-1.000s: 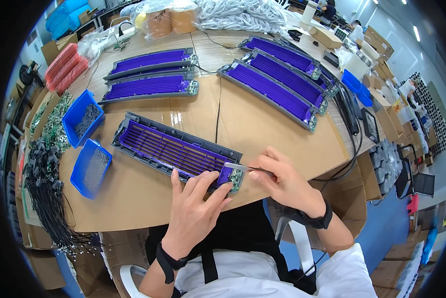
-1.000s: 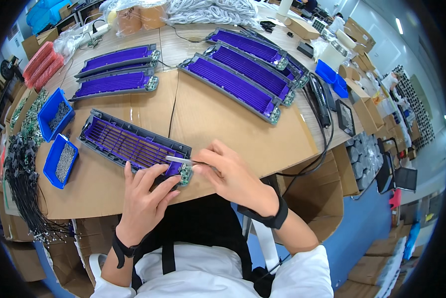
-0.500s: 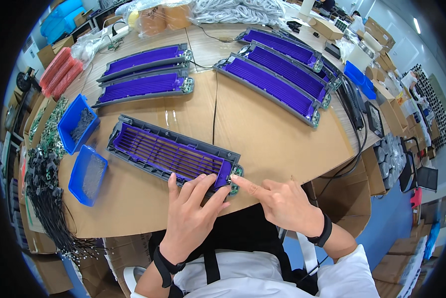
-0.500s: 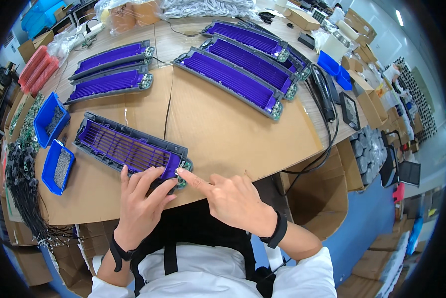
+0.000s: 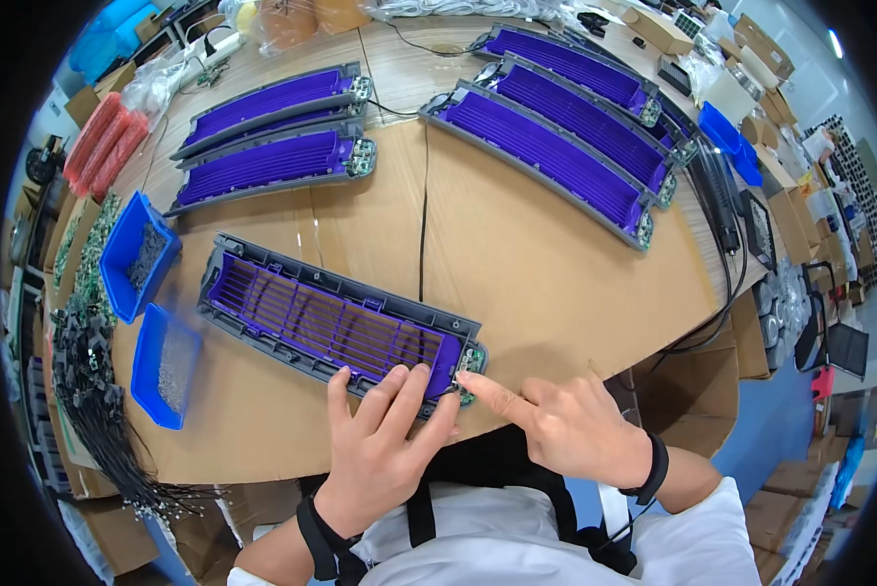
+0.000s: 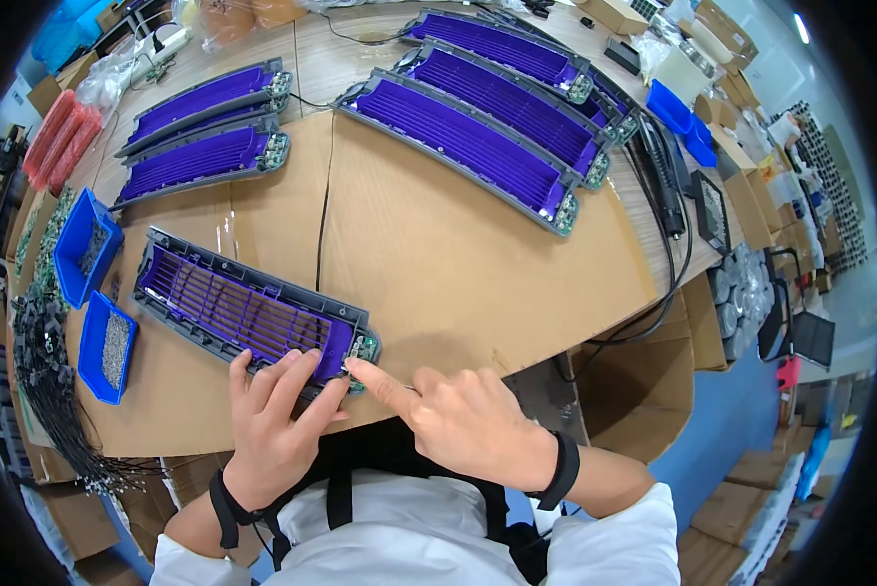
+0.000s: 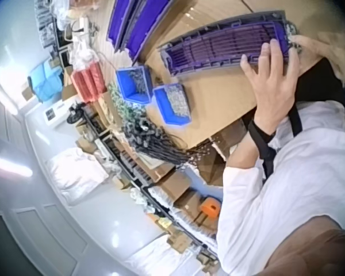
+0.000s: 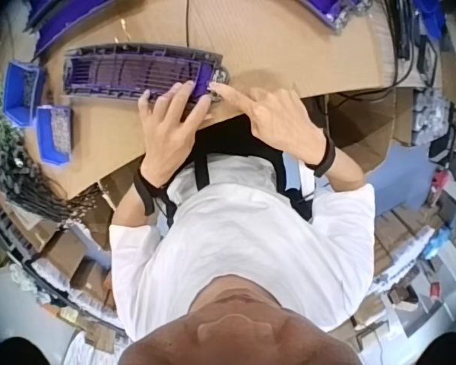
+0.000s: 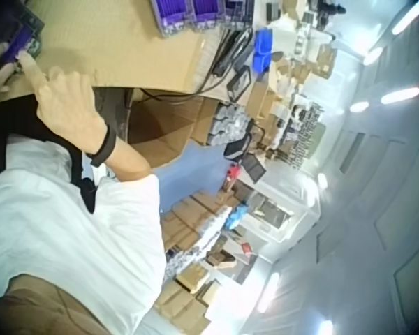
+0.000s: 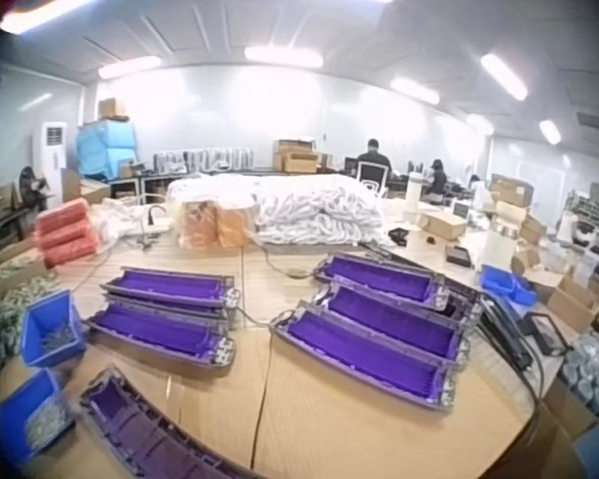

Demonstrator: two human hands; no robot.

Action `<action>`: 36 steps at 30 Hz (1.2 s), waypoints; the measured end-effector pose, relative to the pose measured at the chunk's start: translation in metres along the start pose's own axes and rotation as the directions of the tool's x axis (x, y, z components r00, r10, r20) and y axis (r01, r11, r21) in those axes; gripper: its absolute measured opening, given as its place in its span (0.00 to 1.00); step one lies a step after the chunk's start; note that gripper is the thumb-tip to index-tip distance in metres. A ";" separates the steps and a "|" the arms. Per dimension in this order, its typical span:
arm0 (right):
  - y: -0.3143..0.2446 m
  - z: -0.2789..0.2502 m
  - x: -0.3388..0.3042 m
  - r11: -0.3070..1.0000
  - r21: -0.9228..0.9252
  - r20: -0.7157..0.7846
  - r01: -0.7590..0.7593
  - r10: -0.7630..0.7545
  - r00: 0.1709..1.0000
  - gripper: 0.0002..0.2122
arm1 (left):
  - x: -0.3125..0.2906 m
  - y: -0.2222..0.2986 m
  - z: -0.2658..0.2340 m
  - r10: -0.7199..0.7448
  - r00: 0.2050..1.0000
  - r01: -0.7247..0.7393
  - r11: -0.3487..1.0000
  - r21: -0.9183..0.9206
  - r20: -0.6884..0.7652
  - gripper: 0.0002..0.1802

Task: The person uses a metal tool to press and adjust components inside purple electronic housings on a workbench. They handle multiple units one at a time, manipulating internal parts and then placing each unit into a stack after completion.

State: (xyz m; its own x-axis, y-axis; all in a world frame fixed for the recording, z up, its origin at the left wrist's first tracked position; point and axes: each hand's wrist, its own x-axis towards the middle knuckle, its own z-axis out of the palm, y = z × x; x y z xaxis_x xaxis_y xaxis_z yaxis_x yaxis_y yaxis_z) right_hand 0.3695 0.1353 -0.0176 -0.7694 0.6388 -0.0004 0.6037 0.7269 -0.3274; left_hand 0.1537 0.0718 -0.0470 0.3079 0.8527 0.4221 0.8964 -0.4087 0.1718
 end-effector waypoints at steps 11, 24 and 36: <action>0.010 0.008 0.001 0.999 -0.003 -0.097 0.040 -0.040 0.995 0.39 | 0.000 -0.003 0.008 0.034 0.995 -0.031 0.999 0.030 -0.097 0.15; 0.017 0.016 0.028 0.587 0.773 -0.429 0.241 0.203 0.880 0.09 | -0.006 -0.004 0.009 -0.174 0.955 0.083 0.934 -0.347 -0.242 0.21; 0.000 -0.002 0.041 0.613 0.739 -0.355 0.280 0.000 0.935 0.05 | -0.004 -0.005 0.010 -0.188 0.957 0.095 0.923 -0.373 -0.222 0.18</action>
State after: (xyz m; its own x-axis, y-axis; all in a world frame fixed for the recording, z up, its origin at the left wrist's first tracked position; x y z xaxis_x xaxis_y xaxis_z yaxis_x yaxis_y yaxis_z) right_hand 0.3379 0.1617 -0.0158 -0.6455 0.6865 0.3348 -0.0001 0.4383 -0.8989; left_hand 0.1510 0.0734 -0.0582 0.0551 0.8202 0.5695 0.7373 -0.4180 0.5307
